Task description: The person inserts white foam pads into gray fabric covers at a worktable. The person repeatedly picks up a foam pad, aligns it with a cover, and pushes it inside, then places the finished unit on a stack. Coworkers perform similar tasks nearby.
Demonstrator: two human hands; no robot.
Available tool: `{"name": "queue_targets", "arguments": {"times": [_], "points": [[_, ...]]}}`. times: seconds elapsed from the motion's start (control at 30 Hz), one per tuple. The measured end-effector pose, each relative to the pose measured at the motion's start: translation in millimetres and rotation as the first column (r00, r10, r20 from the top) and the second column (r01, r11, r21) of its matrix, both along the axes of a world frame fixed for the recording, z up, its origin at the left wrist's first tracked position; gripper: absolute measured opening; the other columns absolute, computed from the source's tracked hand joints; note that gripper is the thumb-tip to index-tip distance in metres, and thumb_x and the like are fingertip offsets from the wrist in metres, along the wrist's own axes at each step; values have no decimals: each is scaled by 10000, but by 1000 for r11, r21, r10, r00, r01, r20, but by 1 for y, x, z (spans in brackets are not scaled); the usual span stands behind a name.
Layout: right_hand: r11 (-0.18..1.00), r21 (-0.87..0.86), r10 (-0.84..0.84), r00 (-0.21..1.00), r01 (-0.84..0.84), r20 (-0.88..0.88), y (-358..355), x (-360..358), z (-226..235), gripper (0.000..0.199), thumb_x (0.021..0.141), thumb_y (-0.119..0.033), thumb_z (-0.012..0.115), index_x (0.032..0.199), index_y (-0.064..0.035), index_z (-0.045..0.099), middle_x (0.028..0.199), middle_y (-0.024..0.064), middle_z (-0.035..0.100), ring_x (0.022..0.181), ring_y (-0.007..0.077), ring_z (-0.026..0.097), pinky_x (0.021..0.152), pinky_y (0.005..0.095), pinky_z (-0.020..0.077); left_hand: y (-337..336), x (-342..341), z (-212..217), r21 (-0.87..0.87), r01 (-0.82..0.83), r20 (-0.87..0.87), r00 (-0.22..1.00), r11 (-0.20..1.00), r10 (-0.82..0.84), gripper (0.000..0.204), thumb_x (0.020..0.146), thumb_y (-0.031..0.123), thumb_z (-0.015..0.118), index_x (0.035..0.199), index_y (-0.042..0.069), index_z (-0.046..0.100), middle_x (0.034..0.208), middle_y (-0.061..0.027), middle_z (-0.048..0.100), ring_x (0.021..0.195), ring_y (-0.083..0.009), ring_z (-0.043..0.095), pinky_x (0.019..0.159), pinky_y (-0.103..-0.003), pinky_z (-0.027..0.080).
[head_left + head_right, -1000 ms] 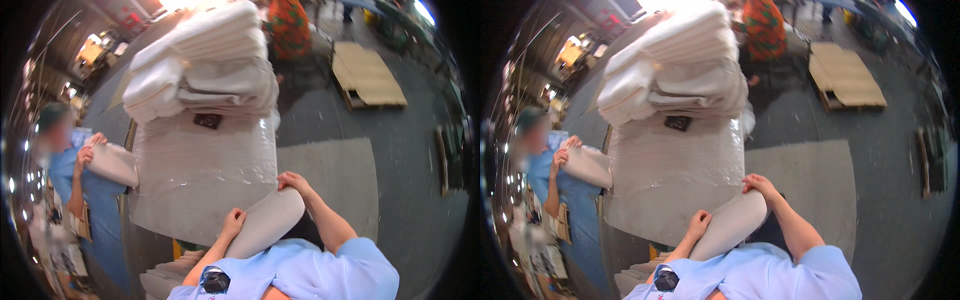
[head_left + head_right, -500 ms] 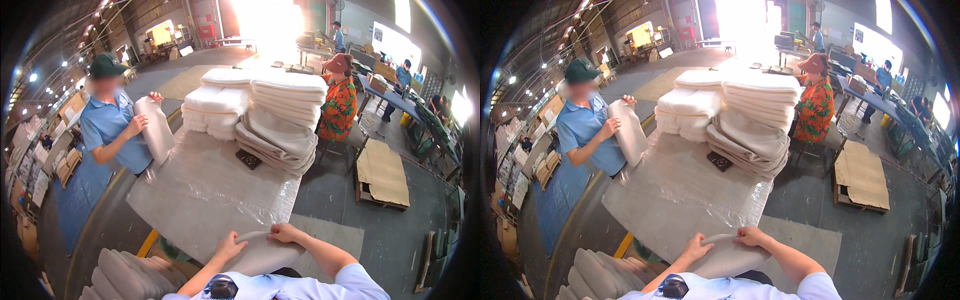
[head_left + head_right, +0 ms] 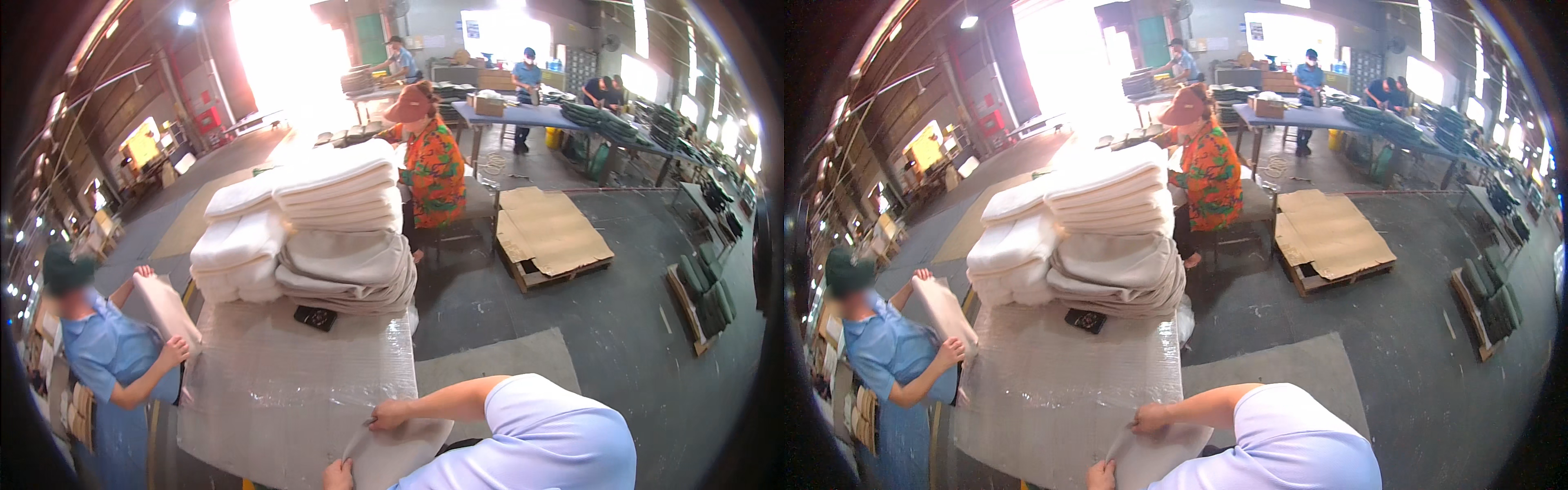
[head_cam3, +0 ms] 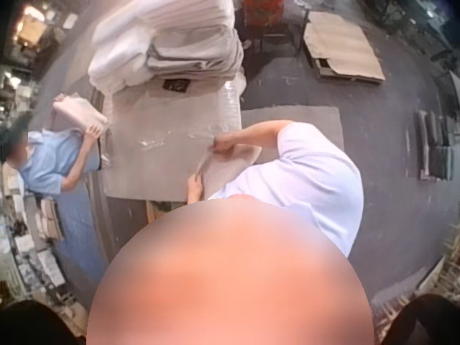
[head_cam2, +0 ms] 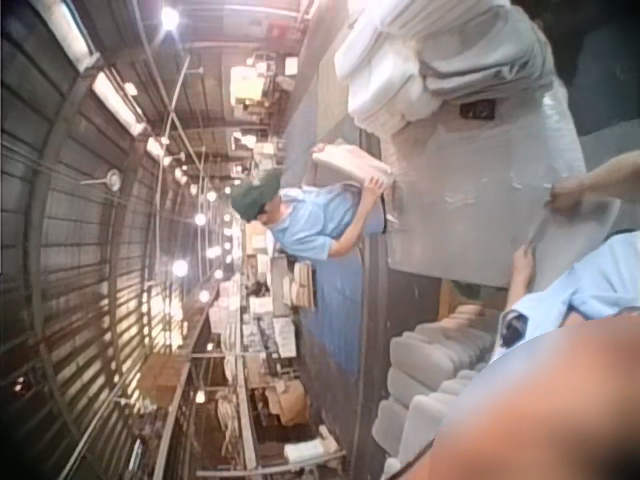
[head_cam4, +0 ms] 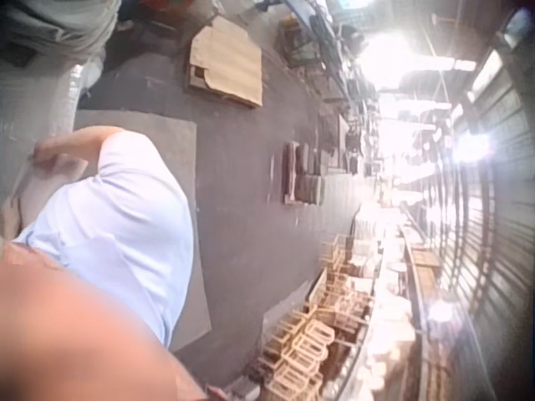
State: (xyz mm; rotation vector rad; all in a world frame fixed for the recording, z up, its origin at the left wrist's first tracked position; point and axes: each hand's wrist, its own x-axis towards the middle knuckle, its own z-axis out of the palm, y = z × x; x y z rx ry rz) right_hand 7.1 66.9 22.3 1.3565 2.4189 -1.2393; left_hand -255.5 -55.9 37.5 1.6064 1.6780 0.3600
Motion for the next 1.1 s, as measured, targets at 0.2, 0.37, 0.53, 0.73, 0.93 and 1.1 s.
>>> {"name": "queue_targets", "arguments": {"times": [0.2, 0.37, 0.53, 0.73, 0.93, 1.1], "points": [[979, 22, -201, 979, 202, -36, -6, -24, 8, 507, 1056, -544, 534, 1210, -112, 747, 1081, 239, 762, 1050, 447, 723, 916, 564, 554, -1, -3, -19, 56, -181, -57, 981, 982, 184, 506, 1111, 424, 481, 1145, -35, 693, 1169, -337, 695, 1089, -557, 629, 923, -553, 504], [968, 121, -213, 975, 219, -55, -9, -21, -10, 491, 1067, -544, 525, 1050, -89, 707, 914, 233, 744, 888, 478, 714, 795, 591, 548, -1, 8, -14, -27, -231, -174, 959, 973, 223, 559, 1117, 492, 404, 1224, 18, 681, 1203, -319, 703, 1137, -558, 641, 951, -603, 505], [968, 144, -200, 978, 208, -64, -2, -26, -20, 465, 1048, -525, 564, 1006, -77, 682, 891, 237, 734, 870, 486, 708, 777, 593, 545, 5, 5, -19, -117, -232, -240, 950, 966, 199, 589, 1108, 539, 386, 1298, 64, 677, 1246, -312, 699, 1171, -552, 636, 978, -605, 501], [996, 46, -79, 997, 79, 5, 17, -9, 0, 397, 1005, -441, 616, 1231, -132, 718, 1153, 214, 754, 1136, 429, 703, 935, 568, 551, -7, -42, -21, -124, -118, -116, 988, 985, 104, 541, 1090, 508, 486, 1308, 53, 678, 1240, -310, 708, 1181, -540, 640, 975, -574, 507], [979, 116, -158, 985, 166, -75, 12, 1, -14, 355, 1032, -446, 612, 1194, -131, 617, 983, 222, 742, 973, 455, 720, 824, 595, 545, -14, -53, -31, -182, -153, -172, 978, 971, 122, 509, 1082, 474, 513, 1375, 77, 636, 1328, -294, 656, 1241, -517, 608, 1026, -561, 481], [979, 170, -107, 993, 114, -52, 12, -4, -21, 218, 1070, -387, 562, 1133, -180, 593, 833, 199, 707, 799, 460, 704, 715, 615, 517, -15, -43, -37, -205, -266, -260, 942, 942, 209, 507, 1078, 453, 518, 1442, 109, 595, 1419, -280, 601, 1307, -499, 570, 1078, -552, 455]]}}
